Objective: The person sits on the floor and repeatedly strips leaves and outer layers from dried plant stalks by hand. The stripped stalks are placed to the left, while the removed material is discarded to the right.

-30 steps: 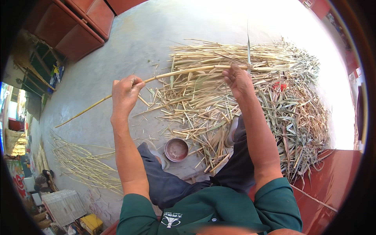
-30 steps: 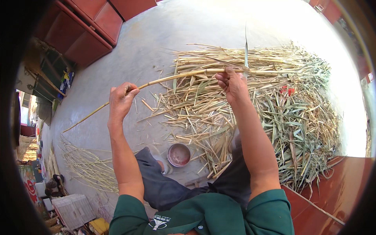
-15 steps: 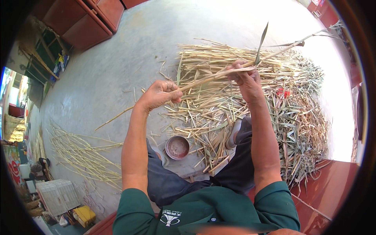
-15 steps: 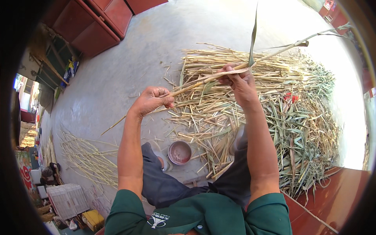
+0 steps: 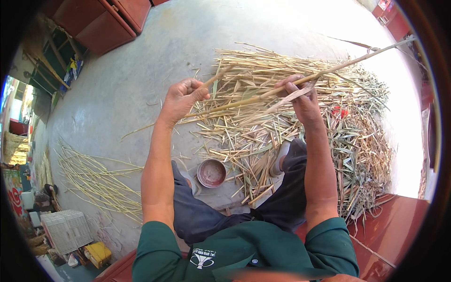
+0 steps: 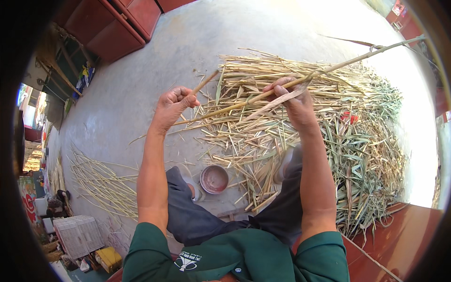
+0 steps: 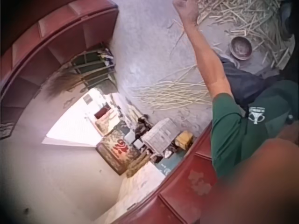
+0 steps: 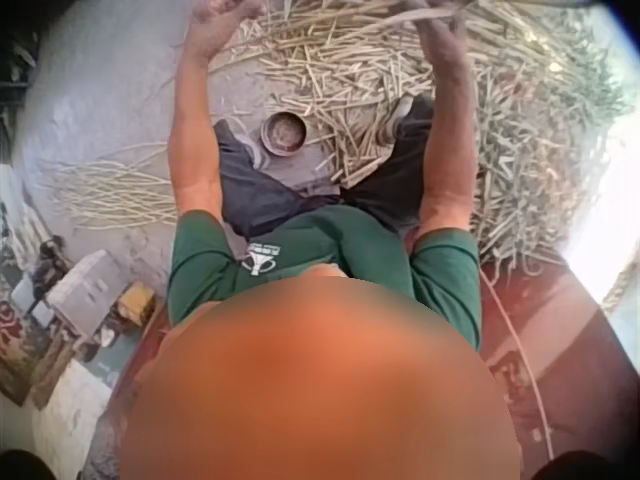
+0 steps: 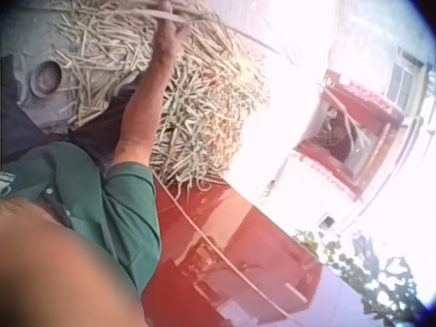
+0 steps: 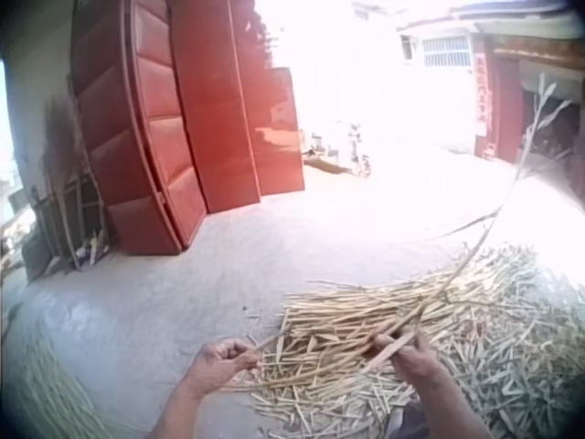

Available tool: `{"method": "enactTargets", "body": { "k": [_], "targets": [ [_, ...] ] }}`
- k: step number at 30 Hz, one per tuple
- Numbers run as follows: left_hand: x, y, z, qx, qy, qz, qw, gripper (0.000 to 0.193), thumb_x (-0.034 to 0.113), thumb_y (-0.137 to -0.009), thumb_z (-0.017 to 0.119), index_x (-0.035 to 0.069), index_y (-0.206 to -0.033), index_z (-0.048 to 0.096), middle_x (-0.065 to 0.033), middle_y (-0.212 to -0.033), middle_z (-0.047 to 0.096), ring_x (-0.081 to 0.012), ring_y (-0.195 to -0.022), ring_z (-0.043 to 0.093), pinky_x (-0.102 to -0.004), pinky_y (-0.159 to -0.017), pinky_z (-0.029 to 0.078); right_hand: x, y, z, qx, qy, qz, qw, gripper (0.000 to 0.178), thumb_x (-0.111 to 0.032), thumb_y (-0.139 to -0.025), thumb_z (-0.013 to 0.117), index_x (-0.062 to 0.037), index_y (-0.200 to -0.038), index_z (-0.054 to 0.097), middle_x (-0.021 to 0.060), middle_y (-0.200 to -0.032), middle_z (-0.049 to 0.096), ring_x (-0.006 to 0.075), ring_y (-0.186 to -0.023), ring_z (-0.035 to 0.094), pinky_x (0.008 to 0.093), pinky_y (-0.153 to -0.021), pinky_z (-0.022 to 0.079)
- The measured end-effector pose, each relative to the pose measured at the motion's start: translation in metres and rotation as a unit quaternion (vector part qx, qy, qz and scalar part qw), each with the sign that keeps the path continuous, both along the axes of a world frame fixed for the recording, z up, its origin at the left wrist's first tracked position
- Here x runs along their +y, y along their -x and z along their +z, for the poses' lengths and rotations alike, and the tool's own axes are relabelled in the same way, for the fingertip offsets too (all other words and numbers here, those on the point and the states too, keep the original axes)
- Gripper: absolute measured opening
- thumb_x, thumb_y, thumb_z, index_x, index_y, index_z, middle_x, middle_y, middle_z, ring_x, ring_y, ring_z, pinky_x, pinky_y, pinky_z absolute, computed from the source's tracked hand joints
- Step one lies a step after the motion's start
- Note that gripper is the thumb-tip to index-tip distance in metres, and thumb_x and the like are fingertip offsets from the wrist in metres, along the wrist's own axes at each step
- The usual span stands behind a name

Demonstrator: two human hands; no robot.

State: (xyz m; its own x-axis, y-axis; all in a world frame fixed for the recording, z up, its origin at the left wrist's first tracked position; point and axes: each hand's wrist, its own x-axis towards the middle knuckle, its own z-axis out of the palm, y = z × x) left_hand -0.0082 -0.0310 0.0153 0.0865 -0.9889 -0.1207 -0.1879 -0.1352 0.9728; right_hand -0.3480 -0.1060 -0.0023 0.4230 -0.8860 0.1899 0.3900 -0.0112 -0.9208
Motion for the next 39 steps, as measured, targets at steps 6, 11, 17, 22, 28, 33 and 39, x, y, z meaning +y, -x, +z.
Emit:
{"method": "enactTargets", "body": {
  "k": [6, 11, 17, 22, 28, 33, 39],
  "targets": [
    [0.003, 0.074, 0.004, -0.463, 0.391, -0.043, 0.794, 0.036, 0.033, -0.083, 0.076, 0.007, -0.107, 0.069, -0.0050, -0.100, 0.072, -0.0230, -0.097, 0.064, -0.0374, -0.080, 0.044, 0.010, -0.030, -0.010, -0.067, -0.064, -0.004, 0.996, 0.014, -0.015, -0.098, 0.064, -0.0045, -0.107, 0.063, 0.0139, -0.104, 0.072, 0.0195, -0.095, 0.071, 0.0292, -0.081, 0.060],
    [-0.002, 0.075, 0.003, -0.434, 0.412, -0.051, 0.800, 0.012, 0.019, -0.084, 0.074, 0.010, -0.091, 0.073, -0.0030, -0.071, 0.066, -0.0216, -0.068, 0.060, -0.0375, -0.069, 0.041, 0.010, -0.037, -0.017, -0.057, -0.134, -0.039, 0.989, 0.014, -0.018, -0.099, 0.064, -0.0074, -0.107, 0.063, 0.0119, -0.105, 0.072, 0.0188, -0.095, 0.071, 0.0291, -0.078, 0.061],
    [0.001, 0.025, 0.006, -0.423, 0.232, -0.035, 0.875, 0.013, 0.021, -0.083, 0.076, 0.009, -0.085, 0.075, -0.0070, -0.070, 0.068, -0.0250, -0.066, 0.061, -0.0364, -0.072, 0.041, -0.026, 0.013, -0.018, -0.101, -0.215, -0.203, 0.950, 0.015, -0.018, -0.099, 0.064, -0.0048, -0.107, 0.061, 0.0099, -0.098, 0.072, 0.0179, -0.086, 0.070, 0.0267, -0.072, 0.061],
    [0.009, -0.018, 0.010, -0.288, 0.106, -0.049, 0.950, 0.012, 0.014, -0.086, 0.075, 0.002, -0.084, 0.072, -0.0032, -0.071, 0.070, -0.0109, -0.067, 0.061, -0.0284, -0.071, 0.045, -0.047, 0.065, -0.030, -0.127, -0.202, -0.245, 0.940, 0.017, -0.020, -0.103, 0.058, -0.0025, -0.102, 0.060, 0.0109, -0.099, 0.070, 0.0177, -0.087, 0.069, 0.0259, -0.069, 0.061],
    [0.020, -0.042, 0.013, -0.202, 0.029, -0.026, 0.979, 0.013, 0.012, -0.088, 0.074, -0.001, -0.088, 0.072, -0.0035, -0.074, 0.070, -0.0089, -0.069, 0.063, -0.0262, -0.063, 0.048, -0.045, 0.090, -0.025, -0.086, -0.192, -0.286, 0.935, 0.023, -0.026, -0.104, 0.057, -0.0036, -0.106, 0.063, 0.0082, -0.093, 0.071, 0.0198, -0.087, 0.071, 0.0281, -0.072, 0.061],
    [0.021, -0.016, 0.007, -0.165, 0.060, -0.019, 0.984, 0.016, 0.014, -0.091, 0.073, -0.001, -0.090, 0.072, -0.0025, -0.074, 0.069, -0.0080, -0.071, 0.062, -0.0243, -0.064, 0.048, -0.037, 0.080, -0.020, 0.021, -0.154, -0.297, 0.942, 0.028, -0.031, -0.102, 0.060, -0.0031, -0.105, 0.063, 0.0020, -0.077, 0.065, 0.0142, -0.064, 0.062, 0.0243, -0.055, 0.052],
    [0.010, -0.003, 0.001, -0.192, 0.103, 0.013, 0.976, 0.015, 0.014, -0.090, 0.074, -0.001, -0.091, 0.072, -0.0024, -0.074, 0.069, -0.0066, -0.070, 0.061, -0.0239, -0.064, 0.048, -0.046, 0.100, -0.033, -0.119, -0.241, -0.242, 0.932, 0.023, -0.026, -0.104, 0.056, -0.0035, -0.101, 0.060, 0.0007, -0.075, 0.060, 0.0117, -0.064, 0.057, 0.0239, -0.056, 0.049]
  ]
}}
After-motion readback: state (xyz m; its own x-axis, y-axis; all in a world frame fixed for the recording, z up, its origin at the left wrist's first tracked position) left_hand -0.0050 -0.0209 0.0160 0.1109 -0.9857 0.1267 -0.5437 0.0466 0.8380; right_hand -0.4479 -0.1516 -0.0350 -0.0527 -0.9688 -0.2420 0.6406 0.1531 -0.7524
